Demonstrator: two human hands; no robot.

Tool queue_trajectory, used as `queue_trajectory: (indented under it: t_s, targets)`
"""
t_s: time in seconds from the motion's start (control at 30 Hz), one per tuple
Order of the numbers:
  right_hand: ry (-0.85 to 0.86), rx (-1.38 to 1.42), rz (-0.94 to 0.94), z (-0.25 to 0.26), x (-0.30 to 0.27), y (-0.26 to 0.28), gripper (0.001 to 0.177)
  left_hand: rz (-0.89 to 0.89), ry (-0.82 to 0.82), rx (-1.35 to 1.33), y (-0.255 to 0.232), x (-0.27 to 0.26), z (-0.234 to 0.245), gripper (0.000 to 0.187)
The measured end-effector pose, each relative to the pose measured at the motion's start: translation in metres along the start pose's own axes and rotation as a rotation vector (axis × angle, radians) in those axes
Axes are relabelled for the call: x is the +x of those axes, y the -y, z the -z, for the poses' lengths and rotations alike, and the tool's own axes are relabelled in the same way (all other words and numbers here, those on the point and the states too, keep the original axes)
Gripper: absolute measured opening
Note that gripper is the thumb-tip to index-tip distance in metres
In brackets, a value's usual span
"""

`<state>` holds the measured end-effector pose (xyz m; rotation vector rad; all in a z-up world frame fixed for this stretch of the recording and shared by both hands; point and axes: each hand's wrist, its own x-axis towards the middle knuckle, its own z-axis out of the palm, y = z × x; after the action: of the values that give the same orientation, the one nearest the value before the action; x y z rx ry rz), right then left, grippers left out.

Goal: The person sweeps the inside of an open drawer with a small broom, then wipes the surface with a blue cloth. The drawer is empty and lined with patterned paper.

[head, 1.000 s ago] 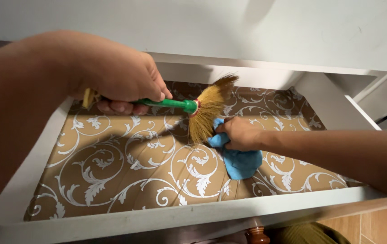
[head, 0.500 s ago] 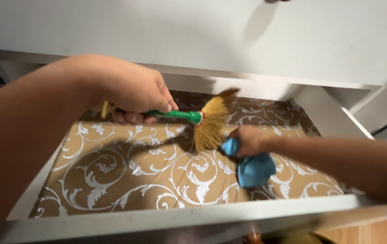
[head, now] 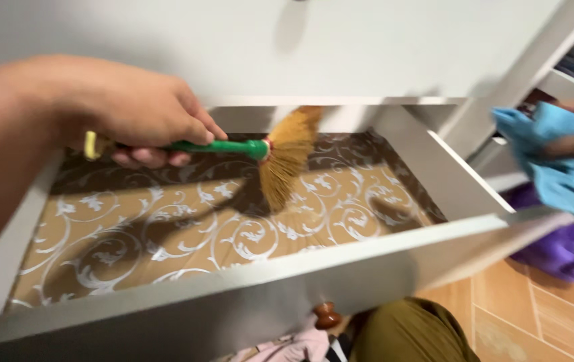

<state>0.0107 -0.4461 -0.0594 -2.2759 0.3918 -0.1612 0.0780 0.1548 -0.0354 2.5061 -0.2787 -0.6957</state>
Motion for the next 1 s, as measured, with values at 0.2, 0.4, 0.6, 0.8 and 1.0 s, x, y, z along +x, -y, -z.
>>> queue_trajectory:
  t_s: [0.2, 0.4, 0.6, 0.8, 1.0]
  targets:
    - [-0.109, -0.217, -0.237, 0.069, -0.056, -0.157, 0.052, -0.021, -0.011, 0.024, -0.028, -0.01, -0.007, 0.029]
    - [0.025, -0.612, -0.312, 0.041, -0.061, -0.279, 0.052, -0.009, -0.008, -0.02, -0.041, -0.031, -0.012, 0.027]
    - [0.137, -0.53, -0.244, 0.038, -0.052, -0.336, 0.059, 0.011, -0.07, 0.008, -0.048, -0.05, -0.014, 0.026]
    - [0.087, -0.076, -0.384, 0.037, -0.058, -0.35, 0.051, -0.049, -0.039, 0.059, -0.062, -0.053, -0.02, 0.025]
    - [0.03, -0.015, -0.542, 0.034, -0.072, -0.331, 0.049, -0.013, -0.072, 0.094, -0.069, -0.056, -0.024, 0.025]
